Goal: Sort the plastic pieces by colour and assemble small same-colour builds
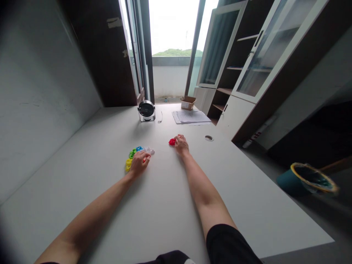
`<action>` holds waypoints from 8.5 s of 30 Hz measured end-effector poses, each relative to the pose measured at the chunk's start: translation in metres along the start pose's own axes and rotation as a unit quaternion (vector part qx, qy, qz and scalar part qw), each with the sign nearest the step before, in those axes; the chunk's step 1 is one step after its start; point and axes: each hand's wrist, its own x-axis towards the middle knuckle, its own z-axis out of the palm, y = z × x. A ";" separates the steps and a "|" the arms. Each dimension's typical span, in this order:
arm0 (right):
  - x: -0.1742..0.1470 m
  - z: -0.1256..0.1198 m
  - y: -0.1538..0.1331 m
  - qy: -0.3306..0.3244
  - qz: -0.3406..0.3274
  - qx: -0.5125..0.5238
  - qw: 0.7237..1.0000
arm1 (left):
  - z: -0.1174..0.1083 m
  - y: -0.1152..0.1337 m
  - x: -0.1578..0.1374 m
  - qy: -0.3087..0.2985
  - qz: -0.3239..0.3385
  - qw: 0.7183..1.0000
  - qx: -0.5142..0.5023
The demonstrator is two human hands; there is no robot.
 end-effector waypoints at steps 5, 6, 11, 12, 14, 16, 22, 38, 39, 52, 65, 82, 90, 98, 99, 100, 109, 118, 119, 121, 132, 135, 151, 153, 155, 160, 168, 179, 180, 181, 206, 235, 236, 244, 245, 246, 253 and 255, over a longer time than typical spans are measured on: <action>0.000 0.001 0.003 -0.009 -0.001 -0.008 1.000 | -0.001 0.001 0.000 -0.003 -0.005 1.000 0.001; 0.000 0.001 0.003 -0.011 0.000 -0.008 1.000 | -0.001 0.001 0.000 -0.002 -0.004 1.000 0.001; 0.000 0.000 0.002 -0.010 0.006 0.007 1.000 | 0.000 0.001 0.000 -0.001 -0.004 1.000 -0.004; -0.001 -0.001 0.002 -0.010 0.008 0.014 1.000 | 0.000 0.001 0.000 0.000 -0.003 1.000 -0.007; -0.001 -0.001 0.001 -0.012 0.012 0.021 1.000 | 0.001 0.000 0.000 0.005 0.001 1.000 -0.013; -0.002 -0.002 0.001 -0.016 0.014 0.020 1.000 | 0.000 0.000 0.000 0.008 0.005 1.000 -0.015; -0.003 -0.002 0.001 -0.034 0.000 0.011 0.999 | 0.000 0.000 0.001 -0.001 -0.002 1.000 -0.006; -0.007 -0.002 -0.006 -0.031 0.000 0.001 1.000 | 0.002 -0.003 0.001 0.003 0.005 1.000 -0.009; -0.007 -0.001 -0.006 -0.029 -0.009 -0.007 1.000 | 0.002 -0.003 0.001 0.002 0.004 1.000 -0.009; -0.014 0.000 -0.017 -0.061 -0.093 -0.073 0.991 | 0.000 -0.003 0.000 -0.006 0.000 1.000 0.006; -0.018 0.009 -0.013 -0.091 -0.113 -0.102 0.984 | -0.002 0.000 0.000 -0.027 -0.006 1.000 0.009; -0.020 0.007 -0.015 -0.089 -0.112 -0.083 0.986 | -0.002 0.000 0.000 -0.035 -0.012 0.999 0.013; -0.018 0.003 -0.020 -0.048 -0.095 -0.077 0.991 | -0.002 0.000 0.000 -0.035 -0.008 0.999 0.010; -0.016 0.000 -0.018 -0.002 -0.039 -0.054 0.998 | -0.003 0.001 0.000 -0.044 -0.013 0.999 0.022; -0.017 0.001 -0.019 -0.022 -0.052 -0.061 0.997 | -0.003 0.001 0.000 -0.042 -0.013 0.999 0.023; -0.017 0.001 -0.020 -0.045 -0.067 -0.070 0.994 | -0.003 0.001 0.000 -0.040 -0.013 0.999 0.022; -0.021 0.003 -0.026 -0.125 -0.096 -0.125 0.980 | -0.006 0.005 0.000 -0.052 -0.024 0.998 0.022; -0.021 0.005 -0.022 -0.125 -0.103 -0.110 0.981 | -0.004 0.003 0.000 -0.044 -0.013 0.999 0.017; -0.021 0.005 -0.022 -0.123 -0.105 -0.108 0.981 | -0.004 0.003 0.000 -0.045 -0.013 0.999 0.016; -0.021 0.005 -0.022 -0.121 -0.108 -0.108 0.981 | -0.005 0.004 0.000 -0.049 -0.017 0.999 0.016; -0.020 -0.002 -0.047 -0.082 -0.108 -0.108 0.985 | -0.006 0.003 0.000 -0.033 -0.030 0.999 0.022; -0.025 0.002 -0.074 -0.082 -0.139 -0.078 0.984 | -0.007 0.003 0.000 -0.015 -0.041 0.999 0.027; -0.055 0.031 -0.116 -0.169 -0.228 0.007 0.959 | -0.009 0.010 -0.002 0.003 -0.059 0.995 0.075; -0.056 0.033 -0.116 -0.173 -0.232 0.007 0.957 | -0.009 0.010 -0.003 0.001 -0.065 0.995 0.078; -0.056 0.033 -0.116 -0.176 -0.232 0.007 0.957 | -0.008 0.009 -0.003 -0.003 -0.068 0.995 0.078; -0.054 0.028 -0.115 -0.166 -0.230 0.020 0.959 | -0.007 0.005 -0.003 -0.008 -0.062 0.994 0.087; -0.055 0.022 -0.132 -0.154 -0.224 0.048 0.961 | -0.007 0.003 -0.003 -0.008 -0.077 0.993 0.090; -0.055 0.039 -0.119 -0.227 -0.054 0.254 0.939 | -0.012 0.006 -0.002 0.006 -0.057 0.996 0.069; -0.054 0.040 -0.118 -0.238 -0.042 0.281 0.929 | -0.013 0.006 -0.002 0.007 -0.053 0.996 0.066; -0.053 0.040 -0.117 -0.250 -0.032 0.304 0.919 | -0.013 0.005 -0.002 0.010 -0.050 0.997 0.065; -0.047 0.028 -0.125 -0.306 0.008 0.393 0.867 | -0.014 0.009 -0.001 0.003 -0.047 0.997 0.054; -0.048 0.027 -0.122 -0.319 0.004 0.383 0.867 | -0.014 0.009 0.000 0.002 -0.069 0.995 0.078; -0.048 0.027 -0.122 -0.319 0.004 0.383 0.867 | -0.014 0.009 0.000 0.003 -0.069 0.994 0.079; -0.049 0.031 -0.121 -0.291 -0.006 0.303 0.907 | -0.015 0.011 0.001 -0.001 -0.064 0.996 0.058; -0.049 0.031 -0.121 -0.288 -0.008 0.297 0.910 | -0.016 0.011 0.001 -0.001 -0.061 0.997 0.057; -0.049 0.031 -0.121 -0.285 -0.010 0.292 0.913 | -0.016 0.011 0.001 -0.001 -0.058 0.997 0.056; -0.048 0.029 -0.124 -0.268 -0.004 0.276 0.923 | -0.016 0.011 0.000 -0.010 -0.064 0.996 0.059; -0.048 0.030 -0.124 -0.269 -0.001 0.271 0.924 | -0.015 0.010 0.000 -0.007 -0.060 0.996 0.060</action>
